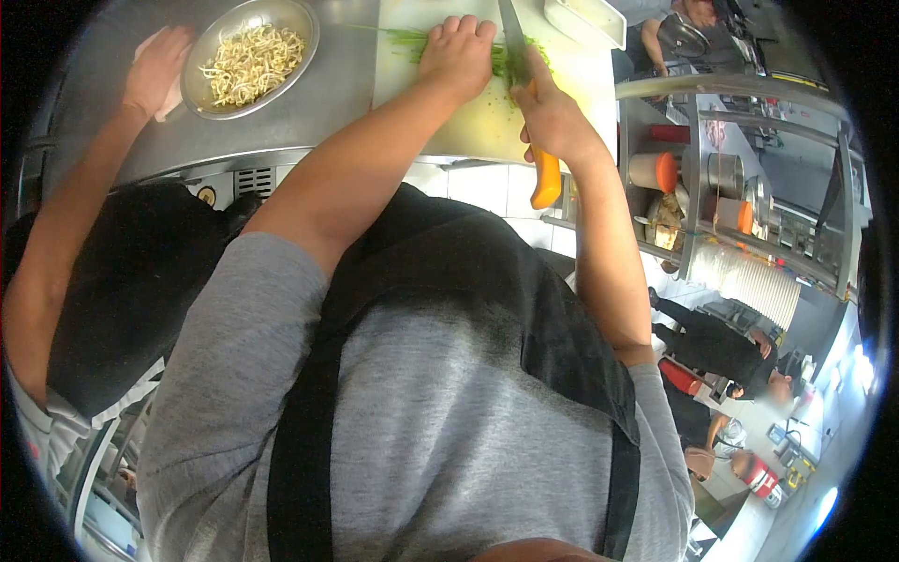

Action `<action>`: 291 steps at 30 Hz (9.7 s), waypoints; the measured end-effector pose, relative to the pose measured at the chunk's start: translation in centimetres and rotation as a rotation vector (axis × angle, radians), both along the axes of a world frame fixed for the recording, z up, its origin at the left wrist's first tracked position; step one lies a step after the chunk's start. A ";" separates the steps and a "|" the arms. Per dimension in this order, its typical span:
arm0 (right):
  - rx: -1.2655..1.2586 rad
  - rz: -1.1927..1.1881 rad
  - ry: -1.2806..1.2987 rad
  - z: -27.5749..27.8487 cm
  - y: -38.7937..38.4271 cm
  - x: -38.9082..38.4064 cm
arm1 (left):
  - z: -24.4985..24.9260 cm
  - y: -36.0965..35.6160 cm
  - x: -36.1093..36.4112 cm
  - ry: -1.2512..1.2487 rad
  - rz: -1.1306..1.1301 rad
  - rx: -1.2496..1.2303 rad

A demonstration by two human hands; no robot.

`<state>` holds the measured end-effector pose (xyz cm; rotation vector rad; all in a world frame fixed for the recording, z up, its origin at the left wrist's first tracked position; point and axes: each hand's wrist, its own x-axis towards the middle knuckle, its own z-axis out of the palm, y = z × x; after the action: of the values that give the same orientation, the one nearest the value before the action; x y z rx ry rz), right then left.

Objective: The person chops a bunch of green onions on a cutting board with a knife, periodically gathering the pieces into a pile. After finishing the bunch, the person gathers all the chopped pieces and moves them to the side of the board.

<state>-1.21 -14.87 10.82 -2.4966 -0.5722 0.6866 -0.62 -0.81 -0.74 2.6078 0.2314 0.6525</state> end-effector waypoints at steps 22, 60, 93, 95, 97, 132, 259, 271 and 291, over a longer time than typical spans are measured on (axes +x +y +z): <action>-0.101 -0.014 -0.076 -4.4 0.0 -0.8 | 0.6 0.0 -0.2 0.080 -0.015 0.003; -0.030 -0.087 0.167 2.1 1.6 -0.8 | -0.1 0.3 0.1 0.027 -0.015 0.012; 0.038 -0.141 0.094 -2.6 0.1 -0.6 | 0.1 -0.6 0.8 0.099 -0.017 0.002; 0.030 -0.139 0.100 -2.4 0.1 -0.8 | 0.4 -1.2 1.2 0.104 -0.009 -0.028; 0.014 -0.130 0.078 -2.7 0.1 -0.6 | 0.8 -1.5 1.3 0.101 0.005 -0.069; -0.045 0.418 -0.554 -7.1 -2.3 0.6 | -0.3 1.2 -0.1 -0.045 -0.111 0.057; 0.382 0.439 0.007 -8.3 -9.7 3.4 | 7.1 -26.3 -44.1 -0.071 0.969 -0.416; 0.444 0.240 0.214 -3.6 -11.9 2.3 | 8.3 -4.9 -16.6 0.157 0.099 -0.156; 0.358 -0.030 -0.399 -3.3 -12.5 -3.1 | 3.1 1.7 -2.6 0.167 -0.297 0.148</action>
<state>-4.27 -27.33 7.49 -2.2978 -0.7236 0.0562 -3.20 0.90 2.31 2.7624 -0.1593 0.3606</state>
